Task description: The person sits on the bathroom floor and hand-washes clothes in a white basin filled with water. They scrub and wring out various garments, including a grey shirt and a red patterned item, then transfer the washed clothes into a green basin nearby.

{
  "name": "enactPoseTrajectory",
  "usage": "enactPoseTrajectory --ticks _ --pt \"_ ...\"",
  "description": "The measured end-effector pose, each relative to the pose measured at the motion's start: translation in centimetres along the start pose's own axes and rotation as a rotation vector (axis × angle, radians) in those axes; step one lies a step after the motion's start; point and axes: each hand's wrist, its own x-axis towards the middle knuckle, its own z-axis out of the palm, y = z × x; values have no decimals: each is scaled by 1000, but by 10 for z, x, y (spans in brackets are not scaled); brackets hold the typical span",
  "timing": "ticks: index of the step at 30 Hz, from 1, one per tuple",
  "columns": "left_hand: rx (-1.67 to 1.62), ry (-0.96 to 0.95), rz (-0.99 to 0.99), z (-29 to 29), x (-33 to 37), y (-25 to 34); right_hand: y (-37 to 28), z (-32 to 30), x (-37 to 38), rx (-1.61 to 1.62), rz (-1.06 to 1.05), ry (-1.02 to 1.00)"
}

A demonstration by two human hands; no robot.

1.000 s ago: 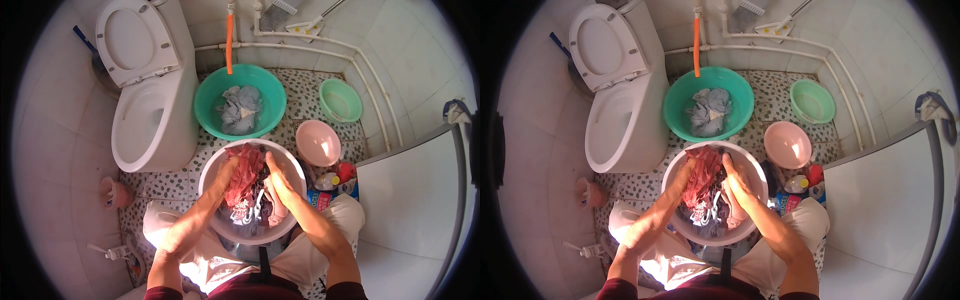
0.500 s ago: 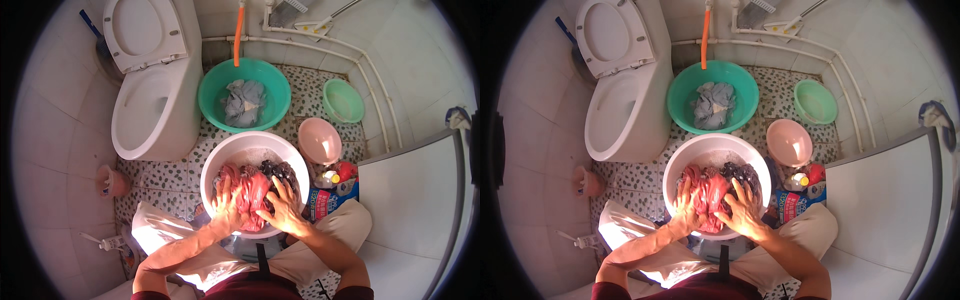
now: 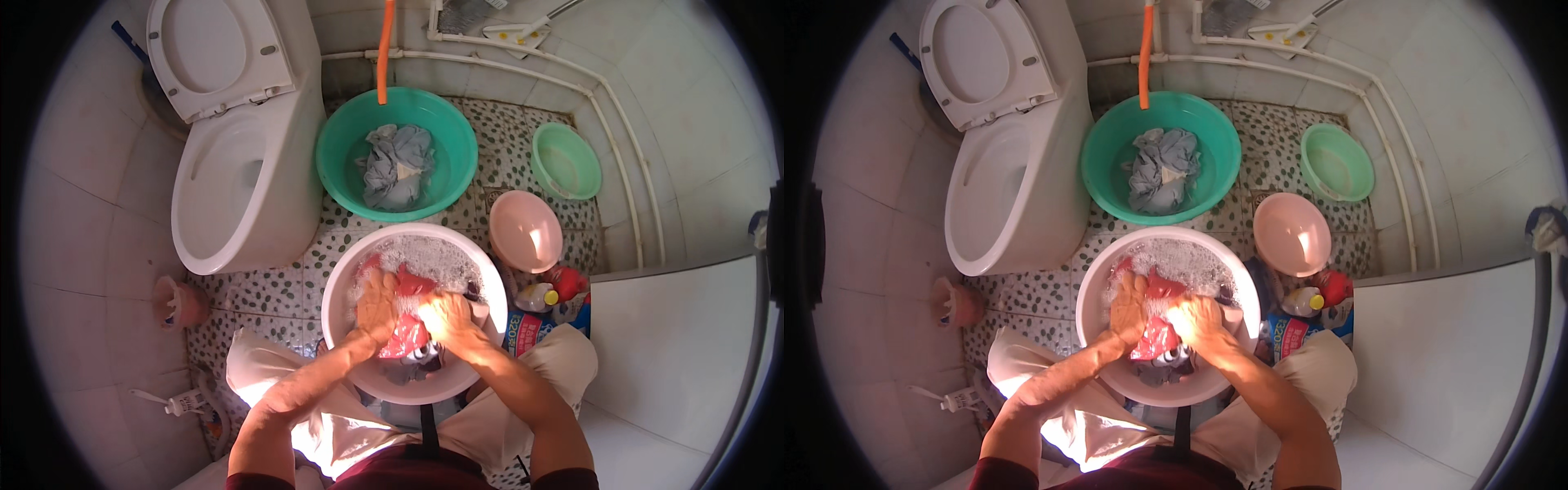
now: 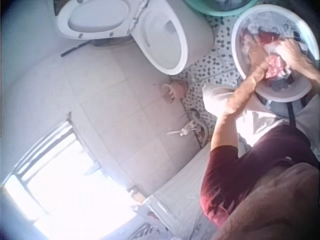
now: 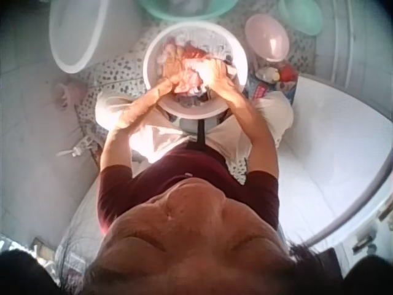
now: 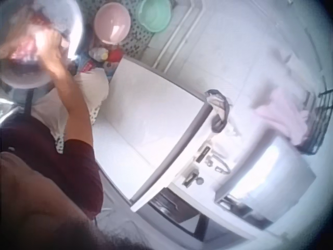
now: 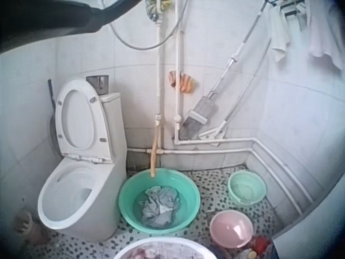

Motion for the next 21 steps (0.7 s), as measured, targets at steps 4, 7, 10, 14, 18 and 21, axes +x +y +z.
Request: enactPoseTrajectory --ticks 4,7,10,14,18,21 --pt "180 639 154 38 12 -37 -6 -2 25 91 137 101" --pt "-60 240 -147 -3 2 0 -8 -11 23 277 396 73" --pt "-339 154 -211 -30 -18 -2 -31 -54 0 480 485 1" --pt "-870 167 -369 -32 -35 -30 -16 -52 -46 551 602 268" --pt "-1176 49 -663 -18 -7 -51 22 -10 -41 1132 919 384" --pt "-1229 63 -698 -13 16 -43 3 -55 -12 1153 1012 137"
